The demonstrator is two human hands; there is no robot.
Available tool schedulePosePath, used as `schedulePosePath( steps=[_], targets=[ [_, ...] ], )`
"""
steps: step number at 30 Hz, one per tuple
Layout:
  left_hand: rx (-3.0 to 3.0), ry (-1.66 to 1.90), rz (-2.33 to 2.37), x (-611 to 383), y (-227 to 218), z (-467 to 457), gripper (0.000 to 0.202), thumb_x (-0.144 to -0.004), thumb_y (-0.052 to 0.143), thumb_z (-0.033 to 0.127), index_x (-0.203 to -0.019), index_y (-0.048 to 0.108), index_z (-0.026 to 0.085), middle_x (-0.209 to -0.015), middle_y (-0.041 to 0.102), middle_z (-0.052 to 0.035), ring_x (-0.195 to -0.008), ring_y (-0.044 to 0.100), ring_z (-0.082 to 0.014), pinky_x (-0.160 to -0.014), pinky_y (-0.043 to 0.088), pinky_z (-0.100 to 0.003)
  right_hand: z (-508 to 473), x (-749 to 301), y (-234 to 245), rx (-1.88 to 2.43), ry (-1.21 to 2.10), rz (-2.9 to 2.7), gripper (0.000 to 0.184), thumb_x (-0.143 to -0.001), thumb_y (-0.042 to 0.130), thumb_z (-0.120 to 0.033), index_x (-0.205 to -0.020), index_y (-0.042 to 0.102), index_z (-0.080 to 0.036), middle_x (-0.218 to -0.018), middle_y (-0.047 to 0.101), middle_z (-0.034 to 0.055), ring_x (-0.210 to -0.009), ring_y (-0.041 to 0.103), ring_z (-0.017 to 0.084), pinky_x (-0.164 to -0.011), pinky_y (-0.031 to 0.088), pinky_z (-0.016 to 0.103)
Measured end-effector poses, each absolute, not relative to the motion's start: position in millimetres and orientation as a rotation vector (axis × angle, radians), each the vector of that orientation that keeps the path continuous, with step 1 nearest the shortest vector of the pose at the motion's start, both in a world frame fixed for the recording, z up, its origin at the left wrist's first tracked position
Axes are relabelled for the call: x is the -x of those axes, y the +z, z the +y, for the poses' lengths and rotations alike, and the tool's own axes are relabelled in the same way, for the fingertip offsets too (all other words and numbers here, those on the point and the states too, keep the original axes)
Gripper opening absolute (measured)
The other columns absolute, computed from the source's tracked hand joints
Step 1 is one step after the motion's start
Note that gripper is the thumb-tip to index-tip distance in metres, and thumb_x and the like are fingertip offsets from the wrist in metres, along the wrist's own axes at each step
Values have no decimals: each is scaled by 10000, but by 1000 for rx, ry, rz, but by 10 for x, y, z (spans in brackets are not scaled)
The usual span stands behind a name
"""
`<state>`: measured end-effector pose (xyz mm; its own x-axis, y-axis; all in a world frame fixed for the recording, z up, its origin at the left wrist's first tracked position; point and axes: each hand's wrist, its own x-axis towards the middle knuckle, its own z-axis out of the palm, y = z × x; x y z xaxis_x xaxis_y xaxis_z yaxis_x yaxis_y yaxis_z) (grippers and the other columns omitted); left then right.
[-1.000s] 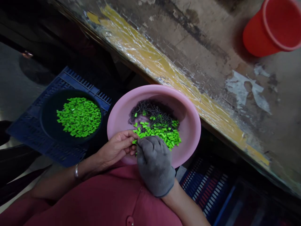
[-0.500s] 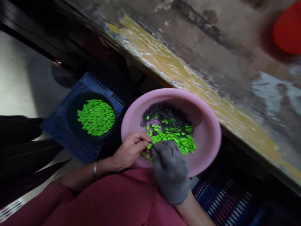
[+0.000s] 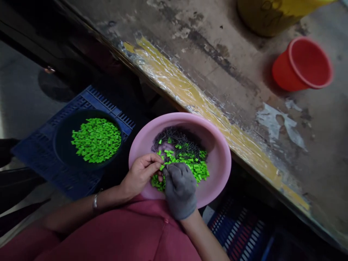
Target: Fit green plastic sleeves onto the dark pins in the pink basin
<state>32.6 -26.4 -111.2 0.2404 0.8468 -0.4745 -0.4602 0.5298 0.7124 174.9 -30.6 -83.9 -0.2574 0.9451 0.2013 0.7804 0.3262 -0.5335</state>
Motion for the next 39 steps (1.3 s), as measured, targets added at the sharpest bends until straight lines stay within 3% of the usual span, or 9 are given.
schedulePosePath(
  steps=[6, 12, 19, 28, 32, 36, 39],
  targets=[
    [-426, 774, 989, -235, -1124, -239, 314, -856, 563, 466, -816, 517, 158, -620, 549, 31, -493, 515, -77, -468, 422, -195, -266, -1778, -798, 1438, 512, -2265, 167, -916, 512, -191, -1040, 620, -165, -946, 692, 84, -859, 634, 204, -759, 527, 350],
    [-196, 728, 809, -191, -1099, -231, 339, -789, 666, 437, -764, 467, 165, -567, 511, 47, -450, 452, -62, -394, 367, -170, -198, -1822, -733, 1319, 583, -2304, 105, -902, 529, -160, -894, 632, -177, -867, 706, 55, -787, 643, 176, -701, 531, 316],
    [-135, 674, 736, -139, -1092, -245, 351, -694, 773, 354, -813, 530, 129, -614, 585, 10, -494, 533, -80, -454, 473, -202, -273, -1800, -707, 1290, 416, -2423, 117, -883, 498, -131, -902, 607, -170, -854, 686, 77, -792, 603, 197, -716, 506, 330],
    [-307, 858, 803, -290, -1096, -393, 258, -780, 686, 349, -844, 535, 150, -598, 601, 17, -483, 573, -111, -475, 494, -238, -386, -1708, -724, 1504, 418, -2244, 100, -898, 504, -151, -845, 587, -165, -802, 648, 63, -750, 574, 179, -683, 458, 296],
    [-631, 943, 890, -238, -1080, -418, 83, -837, 600, 237, -843, 559, 165, -650, 621, 2, -550, 610, -125, -545, 509, -254, -351, -1747, -620, 1610, 821, -2073, 211, -907, 480, -206, -711, 551, -173, -691, 575, 12, -643, 517, 137, -593, 394, 256],
    [-1124, 1001, 860, -129, -1050, -437, 51, -829, 574, 156, -786, 599, 170, -738, 654, -41, -691, 631, -145, -657, 504, -271, -276, -1851, -603, 1475, 1643, -1826, 416, -878, 533, -469, -584, 489, -179, -536, 442, -56, -500, 389, 87, -465, 294, 212],
    [-1374, 933, 758, 33, -1011, -456, 60, -841, 551, 135, -834, 599, 171, -776, 660, -61, -739, 626, -153, -692, 499, -282, -234, -1898, -695, 1407, 1874, -1794, 477, -795, 598, -582, -573, 523, -167, -515, 440, -64, -490, 371, 79, -445, 259, 203]
  ],
)
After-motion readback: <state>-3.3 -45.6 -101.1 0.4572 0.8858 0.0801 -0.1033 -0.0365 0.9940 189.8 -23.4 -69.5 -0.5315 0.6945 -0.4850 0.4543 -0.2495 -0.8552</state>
